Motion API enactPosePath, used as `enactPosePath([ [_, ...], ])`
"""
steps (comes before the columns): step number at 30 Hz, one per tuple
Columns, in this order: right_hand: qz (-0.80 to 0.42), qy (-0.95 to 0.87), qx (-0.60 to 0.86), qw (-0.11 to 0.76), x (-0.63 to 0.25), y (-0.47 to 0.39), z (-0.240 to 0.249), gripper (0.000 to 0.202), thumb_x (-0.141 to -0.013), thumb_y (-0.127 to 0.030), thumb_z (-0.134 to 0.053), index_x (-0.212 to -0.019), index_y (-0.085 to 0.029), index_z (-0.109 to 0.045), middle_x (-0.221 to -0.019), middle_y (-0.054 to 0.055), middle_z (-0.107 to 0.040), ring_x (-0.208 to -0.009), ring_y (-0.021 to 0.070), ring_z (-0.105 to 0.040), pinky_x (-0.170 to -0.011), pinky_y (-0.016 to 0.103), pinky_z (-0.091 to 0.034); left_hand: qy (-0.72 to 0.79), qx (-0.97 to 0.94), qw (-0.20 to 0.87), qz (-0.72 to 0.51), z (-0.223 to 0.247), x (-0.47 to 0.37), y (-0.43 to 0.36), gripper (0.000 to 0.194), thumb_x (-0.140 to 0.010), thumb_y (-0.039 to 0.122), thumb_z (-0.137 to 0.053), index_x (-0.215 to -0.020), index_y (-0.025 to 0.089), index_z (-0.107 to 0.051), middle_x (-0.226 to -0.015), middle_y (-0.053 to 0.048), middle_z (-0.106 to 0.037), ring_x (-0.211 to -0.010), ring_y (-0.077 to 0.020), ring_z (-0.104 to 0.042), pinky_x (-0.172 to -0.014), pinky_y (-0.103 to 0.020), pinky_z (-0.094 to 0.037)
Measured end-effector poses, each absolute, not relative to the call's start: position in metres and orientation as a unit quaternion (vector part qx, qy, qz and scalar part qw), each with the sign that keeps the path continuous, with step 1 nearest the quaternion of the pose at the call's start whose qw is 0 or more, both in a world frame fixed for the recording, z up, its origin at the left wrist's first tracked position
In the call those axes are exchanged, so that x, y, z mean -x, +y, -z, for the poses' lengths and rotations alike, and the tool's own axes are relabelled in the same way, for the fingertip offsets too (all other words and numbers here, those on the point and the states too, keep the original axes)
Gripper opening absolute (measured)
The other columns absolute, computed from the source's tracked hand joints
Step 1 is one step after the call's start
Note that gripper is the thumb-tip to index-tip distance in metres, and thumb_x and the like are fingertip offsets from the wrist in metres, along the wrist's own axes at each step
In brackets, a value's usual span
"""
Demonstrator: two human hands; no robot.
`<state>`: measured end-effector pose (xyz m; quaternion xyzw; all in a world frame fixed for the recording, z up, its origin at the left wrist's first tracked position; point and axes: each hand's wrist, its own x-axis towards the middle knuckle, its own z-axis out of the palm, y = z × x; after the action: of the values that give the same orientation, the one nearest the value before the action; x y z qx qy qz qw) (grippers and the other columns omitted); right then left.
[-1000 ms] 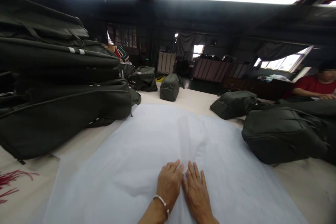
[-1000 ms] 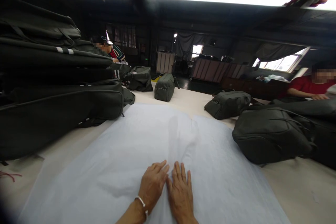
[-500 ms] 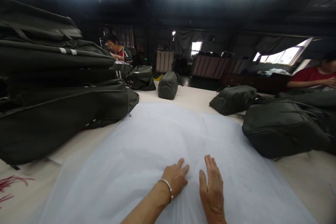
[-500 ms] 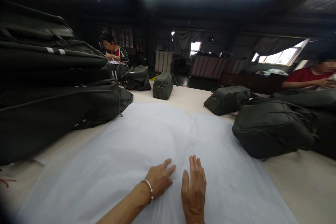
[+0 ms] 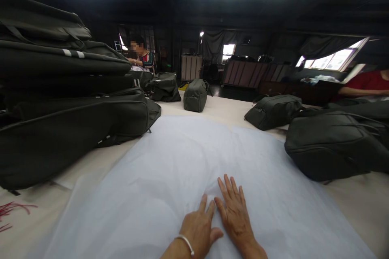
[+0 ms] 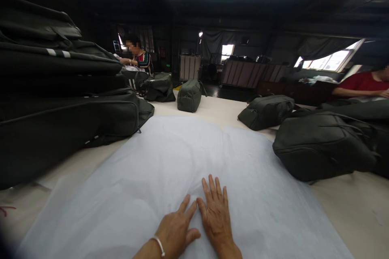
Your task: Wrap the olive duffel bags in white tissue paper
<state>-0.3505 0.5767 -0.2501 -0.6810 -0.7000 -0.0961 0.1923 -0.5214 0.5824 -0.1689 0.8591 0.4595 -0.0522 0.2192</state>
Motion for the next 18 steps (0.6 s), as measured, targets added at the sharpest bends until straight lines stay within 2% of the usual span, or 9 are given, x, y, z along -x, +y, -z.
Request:
enactPosePath([
  [2, 0.079, -0.71, 0.68, 0.163, 0.35, 0.577, 0.25, 0.052, -0.099, -0.047, -0.033, -0.147, -0.027, -0.029, -0.154, 0.004, -0.026, -0.143, 0.0283, -0.019, -0.113, 0.06, -0.025, 0.442, -0.87, 0.215, 0.039, 0.151, 0.525, 0.59, 0.049, -0.092, 0.048, -0.05, -0.135, 0.023, -0.05, -0.134, -0.016, -0.056, -0.104, -0.0346, -0.065, -0.086, -0.05, -0.054],
  [4, 0.061, -0.719, 0.679, 0.139, 0.351, 0.577, 0.25, 0.051, -0.099, -0.048, -0.033, -0.146, -0.029, -0.031, -0.154, 0.002, -0.026, -0.142, 0.0284, -0.02, -0.113, 0.061, -0.025, 0.423, -0.888, 0.178, -0.017, 0.136, 0.525, 0.616, 0.041, -0.099, 0.046, -0.033, -0.122, 0.024, -0.06, -0.115, -0.011, -0.067, -0.1, -0.0299, -0.067, -0.084, -0.046, -0.054],
  [5, 0.056, -0.719, 0.68, 0.131, 0.351, 0.576, 0.249, 0.05, -0.099, -0.047, -0.033, -0.146, -0.029, -0.031, -0.154, 0.002, -0.026, -0.142, 0.0286, -0.02, -0.113, 0.061, -0.025, 0.403, -0.901, 0.152, -0.054, 0.134, 0.524, 0.634, 0.041, -0.1, 0.043, -0.03, -0.122, 0.025, -0.059, -0.118, -0.01, -0.066, -0.105, -0.0279, -0.064, -0.089, -0.045, -0.052],
  [6, 0.052, -0.717, 0.684, 0.126, 0.352, 0.574, 0.249, 0.05, -0.099, -0.047, -0.033, -0.146, -0.03, -0.03, -0.154, 0.001, -0.025, -0.143, 0.0288, -0.019, -0.113, 0.061, -0.025, 0.372, -0.916, 0.126, -0.085, 0.135, 0.523, 0.652, 0.039, -0.1, 0.043, -0.033, -0.128, 0.026, -0.055, -0.131, -0.009, -0.059, -0.117, -0.0267, -0.058, -0.097, -0.045, -0.047],
  [8, 0.05, -0.708, 0.693, 0.123, 0.355, 0.568, 0.249, 0.051, -0.099, -0.048, -0.034, -0.147, -0.031, -0.029, -0.154, 0.001, -0.025, -0.142, 0.0293, -0.02, -0.112, 0.062, -0.025, 0.306, -0.943, 0.098, -0.088, 0.15, 0.522, 0.686, 0.05, -0.095, 0.048, -0.045, -0.141, 0.03, -0.04, -0.152, -0.007, -0.037, -0.139, -0.0272, -0.033, -0.114, -0.051, -0.025],
  [10, 0.055, -0.694, 0.708, 0.124, 0.359, 0.556, 0.253, 0.053, -0.098, -0.05, -0.034, -0.147, -0.03, -0.029, -0.153, 0.001, -0.025, -0.142, 0.0305, -0.021, -0.111, 0.062, -0.028, 0.293, -0.949, 0.102, -0.047, 0.175, 0.525, 0.703, 0.064, -0.091, 0.057, -0.047, -0.147, 0.031, -0.03, -0.157, -0.005, -0.024, -0.146, -0.0285, -0.014, -0.116, -0.06, -0.008],
  [13, 0.072, -0.668, 0.727, 0.138, 0.366, 0.529, 0.266, 0.057, -0.096, -0.053, -0.032, -0.147, -0.028, -0.028, -0.153, 0.003, -0.025, -0.141, 0.0332, -0.024, -0.109, 0.064, -0.031, 0.339, -0.934, 0.107, -0.036, 0.209, 0.539, 0.69, 0.073, -0.089, 0.066, -0.04, -0.15, 0.029, -0.022, -0.159, -0.005, -0.016, -0.146, -0.0309, -0.007, -0.114, -0.066, -0.003],
  [18, 0.103, -0.664, 0.722, 0.167, 0.384, 0.478, 0.29, 0.068, -0.093, -0.058, -0.036, -0.15, -0.032, -0.01, -0.151, 0.005, -0.031, -0.135, 0.0374, -0.035, -0.103, 0.069, -0.033, 0.421, -0.9, 0.104, -0.039, 0.22, 0.57, 0.626, 0.077, -0.088, 0.065, -0.044, -0.151, 0.032, -0.015, -0.159, -0.003, -0.01, -0.146, -0.0343, -0.004, -0.113, -0.068, -0.001],
])
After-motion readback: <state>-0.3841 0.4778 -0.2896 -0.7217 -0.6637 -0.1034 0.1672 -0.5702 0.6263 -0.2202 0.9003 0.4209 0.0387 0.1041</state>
